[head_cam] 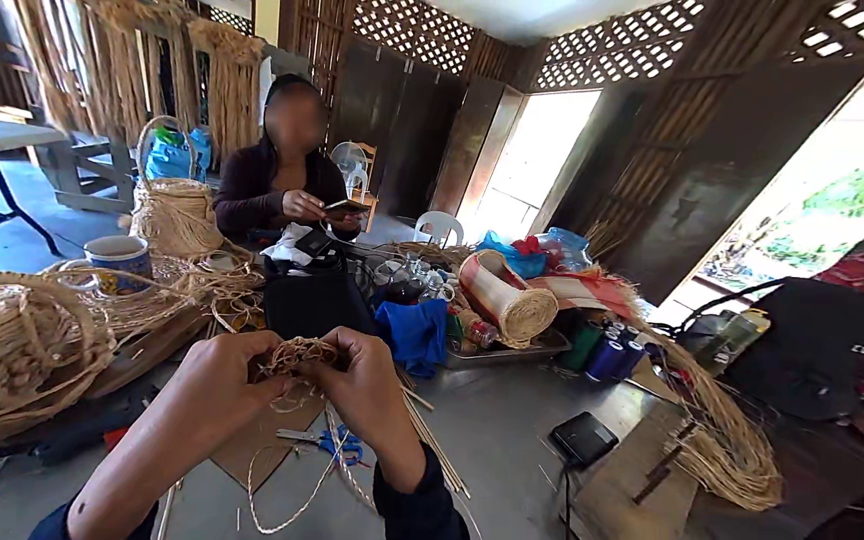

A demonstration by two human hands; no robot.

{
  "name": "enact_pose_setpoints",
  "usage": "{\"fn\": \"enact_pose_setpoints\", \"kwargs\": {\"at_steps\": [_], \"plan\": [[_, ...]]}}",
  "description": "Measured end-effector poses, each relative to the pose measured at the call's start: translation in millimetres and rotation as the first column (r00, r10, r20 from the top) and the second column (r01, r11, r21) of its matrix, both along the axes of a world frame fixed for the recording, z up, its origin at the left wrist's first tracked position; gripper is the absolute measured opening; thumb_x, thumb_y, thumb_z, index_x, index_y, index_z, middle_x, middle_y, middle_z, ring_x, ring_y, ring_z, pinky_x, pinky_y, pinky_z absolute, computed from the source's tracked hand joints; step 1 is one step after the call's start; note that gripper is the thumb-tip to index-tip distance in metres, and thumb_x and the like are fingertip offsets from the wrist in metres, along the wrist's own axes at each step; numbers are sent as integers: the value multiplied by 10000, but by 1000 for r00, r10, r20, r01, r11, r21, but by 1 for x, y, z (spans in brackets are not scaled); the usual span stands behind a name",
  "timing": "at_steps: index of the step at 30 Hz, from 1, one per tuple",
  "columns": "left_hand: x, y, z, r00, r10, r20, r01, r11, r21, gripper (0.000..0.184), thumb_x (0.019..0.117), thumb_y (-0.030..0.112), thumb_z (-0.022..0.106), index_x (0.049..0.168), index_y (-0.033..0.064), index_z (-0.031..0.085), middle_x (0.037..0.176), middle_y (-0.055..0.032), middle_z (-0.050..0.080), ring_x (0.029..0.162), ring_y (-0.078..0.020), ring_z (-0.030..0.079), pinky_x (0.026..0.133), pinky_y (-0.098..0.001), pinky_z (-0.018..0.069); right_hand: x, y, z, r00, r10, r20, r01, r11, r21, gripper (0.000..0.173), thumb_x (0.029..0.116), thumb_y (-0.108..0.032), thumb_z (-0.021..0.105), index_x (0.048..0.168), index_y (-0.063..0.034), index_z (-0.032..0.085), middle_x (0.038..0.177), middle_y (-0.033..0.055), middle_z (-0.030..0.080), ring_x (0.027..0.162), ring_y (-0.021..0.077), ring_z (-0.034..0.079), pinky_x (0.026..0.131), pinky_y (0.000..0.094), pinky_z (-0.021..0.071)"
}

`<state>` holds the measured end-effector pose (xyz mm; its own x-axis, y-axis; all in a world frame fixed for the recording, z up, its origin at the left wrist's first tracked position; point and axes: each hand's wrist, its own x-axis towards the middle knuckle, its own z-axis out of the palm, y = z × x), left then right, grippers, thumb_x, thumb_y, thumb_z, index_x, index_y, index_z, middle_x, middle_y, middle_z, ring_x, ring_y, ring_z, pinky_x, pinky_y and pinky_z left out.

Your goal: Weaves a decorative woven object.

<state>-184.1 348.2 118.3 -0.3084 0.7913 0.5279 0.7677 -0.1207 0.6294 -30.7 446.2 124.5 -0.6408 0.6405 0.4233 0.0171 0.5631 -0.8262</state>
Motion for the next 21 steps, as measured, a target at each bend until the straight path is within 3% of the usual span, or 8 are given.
{"fn": "enact_pose_setpoints", "kwargs": {"at_steps": [5,9,21], "plan": [[0,0,-1,1000,4,-16,-3,1000,11,155,766,159,792,897,123,717,718,35,657,635,-64,627,589,-307,526,-1,-1,0,1000,-18,20,18,1000,10,103,907,-85,725,962,0,705,776,47,676,655,70,635,634,254,544],[1,-1,-2,1000,-13,-26,13,1000,13,172,779,153,786,931,108,720,746,10,671,655,-101,643,607,-354,544,-1,-2,0,997,-58,56,55,997,45,112,912,-106,726,962,-6,714,779,51,681,674,93,644,653,290,545],[-2,-2,-2,999,-29,-20,30,999,27,186,788,216,760,951,137,720,756,49,674,649,-34,635,585,-261,538,-1,-2,0,994,-69,79,65,996,58,103,915,-123,728,950,-27,721,764,29,669,671,80,621,642,291,516]]}}
